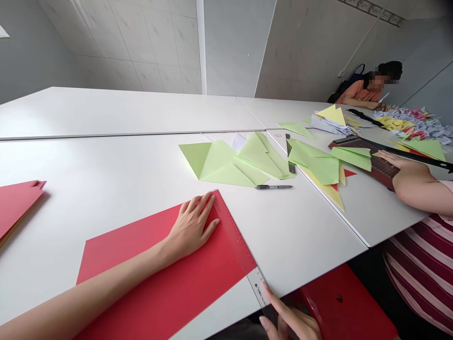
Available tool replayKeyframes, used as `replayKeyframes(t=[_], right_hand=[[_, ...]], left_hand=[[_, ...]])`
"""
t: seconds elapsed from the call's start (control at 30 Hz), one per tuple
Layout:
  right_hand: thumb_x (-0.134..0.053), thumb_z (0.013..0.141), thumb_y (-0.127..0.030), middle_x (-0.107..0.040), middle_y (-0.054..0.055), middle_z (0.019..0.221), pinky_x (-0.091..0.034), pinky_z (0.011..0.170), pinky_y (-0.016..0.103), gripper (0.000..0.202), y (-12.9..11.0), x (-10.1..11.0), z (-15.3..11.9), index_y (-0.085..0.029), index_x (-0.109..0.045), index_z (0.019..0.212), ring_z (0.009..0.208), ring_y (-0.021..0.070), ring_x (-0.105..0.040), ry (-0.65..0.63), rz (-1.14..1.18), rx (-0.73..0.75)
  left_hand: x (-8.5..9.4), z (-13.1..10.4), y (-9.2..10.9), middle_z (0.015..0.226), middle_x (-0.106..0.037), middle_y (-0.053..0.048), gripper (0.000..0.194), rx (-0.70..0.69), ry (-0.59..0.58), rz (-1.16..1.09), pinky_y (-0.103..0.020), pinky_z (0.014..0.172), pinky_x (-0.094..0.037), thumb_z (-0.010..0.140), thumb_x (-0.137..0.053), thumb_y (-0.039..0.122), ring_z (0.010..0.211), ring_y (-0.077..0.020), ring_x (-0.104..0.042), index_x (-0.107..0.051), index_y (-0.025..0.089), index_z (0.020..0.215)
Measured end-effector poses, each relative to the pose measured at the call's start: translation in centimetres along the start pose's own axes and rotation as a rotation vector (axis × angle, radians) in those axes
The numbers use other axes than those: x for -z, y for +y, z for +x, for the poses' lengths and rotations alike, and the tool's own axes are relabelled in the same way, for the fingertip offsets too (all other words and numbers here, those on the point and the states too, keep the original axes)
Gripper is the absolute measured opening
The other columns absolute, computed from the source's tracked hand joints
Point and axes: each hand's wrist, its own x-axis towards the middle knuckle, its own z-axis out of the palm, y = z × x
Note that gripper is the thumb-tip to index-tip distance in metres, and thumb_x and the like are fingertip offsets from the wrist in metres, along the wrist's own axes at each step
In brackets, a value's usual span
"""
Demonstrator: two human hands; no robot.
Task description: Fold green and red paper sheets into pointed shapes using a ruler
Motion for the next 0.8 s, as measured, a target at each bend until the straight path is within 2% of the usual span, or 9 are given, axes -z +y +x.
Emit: replayKeyframes(t=[0.1,0.2,0.37,0.8], right_hand=[[-0.061,0.090,-0.024,-0.041,-0.007,0.046,-0.045,0.044,0.019,0.050,-0.7,1.1,1.0,-0.021,-0.056,0.140,0.037,0.0083,-0.041,-0.100,0.089,-0.022],[-0.063,0.090,-0.022,-0.043,-0.008,0.048,-0.045,0.046,0.018,0.049,-1.3,2.1,1.8,-0.017,-0.058,0.138,0.040,0.0080,-0.043,-0.183,0.083,-0.047],[-0.062,0.090,-0.023,-0.042,-0.008,0.049,-0.045,0.047,0.019,0.042,-2.0,2.5,2.5,-0.015,-0.064,0.131,0.042,0.0079,-0.043,-0.173,0.073,-0.109],[-0.060,0.091,-0.025,-0.042,-0.008,0.047,-0.041,0.049,0.021,0.045,-2.9,3.3,3.2,-0.020,-0.062,0.135,0.044,0.0087,-0.037,-0.191,0.172,-0.222]], left_hand=[[0.1,0.3,0.1,0.151,-0.042,-0.016,0.062,-0.003,-0.005,-0.015,-0.048,0.101,-0.039,0.101,-0.024,0.049,0.127,-0.0329,-0.043,-0.035,0.012,0.149],[0.1,0.5,0.2,0.151,-0.042,-0.017,0.063,-0.011,-0.010,-0.030,-0.049,0.102,-0.038,0.101,-0.023,0.049,0.127,-0.0335,-0.042,-0.034,0.010,0.149],[0.2,0.8,0.2,0.150,-0.042,-0.018,0.064,-0.016,-0.015,-0.036,-0.050,0.101,-0.038,0.100,-0.023,0.049,0.127,-0.0350,-0.042,-0.036,0.009,0.148],[0.7,1.5,1.0,0.155,-0.035,-0.016,0.069,0.009,-0.077,-0.051,-0.053,0.100,-0.035,0.099,-0.017,0.052,0.129,-0.0400,-0.039,-0.032,0.008,0.150]])
